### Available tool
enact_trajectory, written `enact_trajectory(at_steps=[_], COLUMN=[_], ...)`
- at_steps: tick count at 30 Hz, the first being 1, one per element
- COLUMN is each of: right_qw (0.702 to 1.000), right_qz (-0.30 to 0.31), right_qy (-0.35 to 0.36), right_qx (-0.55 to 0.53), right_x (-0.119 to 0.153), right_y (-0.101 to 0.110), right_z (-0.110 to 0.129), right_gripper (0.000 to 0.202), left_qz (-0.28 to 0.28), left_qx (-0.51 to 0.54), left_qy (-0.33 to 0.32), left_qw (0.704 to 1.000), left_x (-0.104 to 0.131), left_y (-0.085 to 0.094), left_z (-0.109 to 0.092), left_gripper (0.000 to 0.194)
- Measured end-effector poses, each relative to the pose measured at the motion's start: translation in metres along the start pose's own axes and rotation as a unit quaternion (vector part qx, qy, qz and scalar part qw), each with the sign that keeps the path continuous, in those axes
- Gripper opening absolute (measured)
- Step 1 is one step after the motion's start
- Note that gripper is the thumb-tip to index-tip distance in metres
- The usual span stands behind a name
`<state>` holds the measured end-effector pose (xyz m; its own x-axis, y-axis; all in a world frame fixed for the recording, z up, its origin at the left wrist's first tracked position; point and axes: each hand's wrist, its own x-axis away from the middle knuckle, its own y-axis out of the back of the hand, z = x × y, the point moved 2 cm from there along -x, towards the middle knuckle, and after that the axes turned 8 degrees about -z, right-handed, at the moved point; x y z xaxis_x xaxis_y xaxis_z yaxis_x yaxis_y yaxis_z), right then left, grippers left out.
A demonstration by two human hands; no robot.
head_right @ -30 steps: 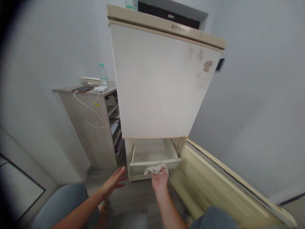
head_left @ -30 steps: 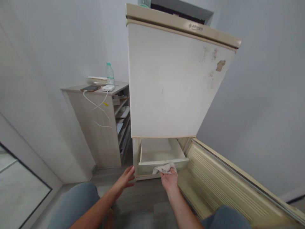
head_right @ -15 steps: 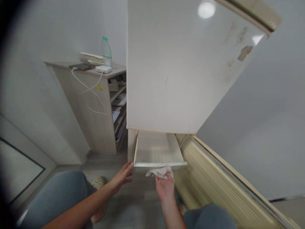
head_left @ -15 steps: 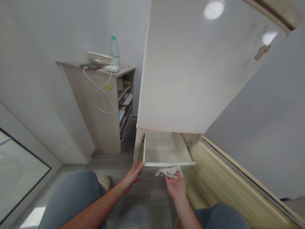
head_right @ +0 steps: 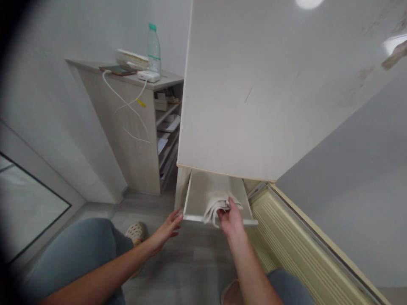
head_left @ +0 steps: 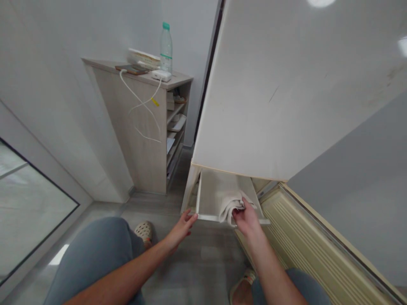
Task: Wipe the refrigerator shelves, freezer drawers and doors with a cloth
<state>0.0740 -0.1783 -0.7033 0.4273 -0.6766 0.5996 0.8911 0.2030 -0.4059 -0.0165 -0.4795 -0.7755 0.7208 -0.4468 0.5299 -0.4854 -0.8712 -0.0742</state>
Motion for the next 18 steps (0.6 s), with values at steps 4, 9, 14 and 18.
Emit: enact_trajectory(at_steps=[4,9,14,18], right_qw=[0.997,0.999,0.997,0.994], right_qz=[0.030,0.033,0.072,0.108], right_qy=[-0.050,-0.020,-0.039,0.025], right_qx=[0.052,0.033,0.010,-0.001], right_x=[-0.053,-0.106,-0.131,-0.148], right_y=[-0.107,-0.199,-0.232,-0.220], right_z=[-0.024,-0.064,-0.090,-0.069], right_gripper=[0.006,0.008,0.007,0.006], left_qz=[0.002,-0.004,0.001,-0.019], left_qx=[0.003,-0.010,0.002,-0.006], left_qy=[0.005,0.017,0.002,0.007], left_qw=[1.000,1.000,1.000,1.000], left_x=[-0.003,-0.005,0.001,-0.001], left_y=[0.002,0.000,0.002,0.006], left_z=[0.004,0.004,0.003,0.003], left_gripper=[0.131,0.141,0.129,0.138])
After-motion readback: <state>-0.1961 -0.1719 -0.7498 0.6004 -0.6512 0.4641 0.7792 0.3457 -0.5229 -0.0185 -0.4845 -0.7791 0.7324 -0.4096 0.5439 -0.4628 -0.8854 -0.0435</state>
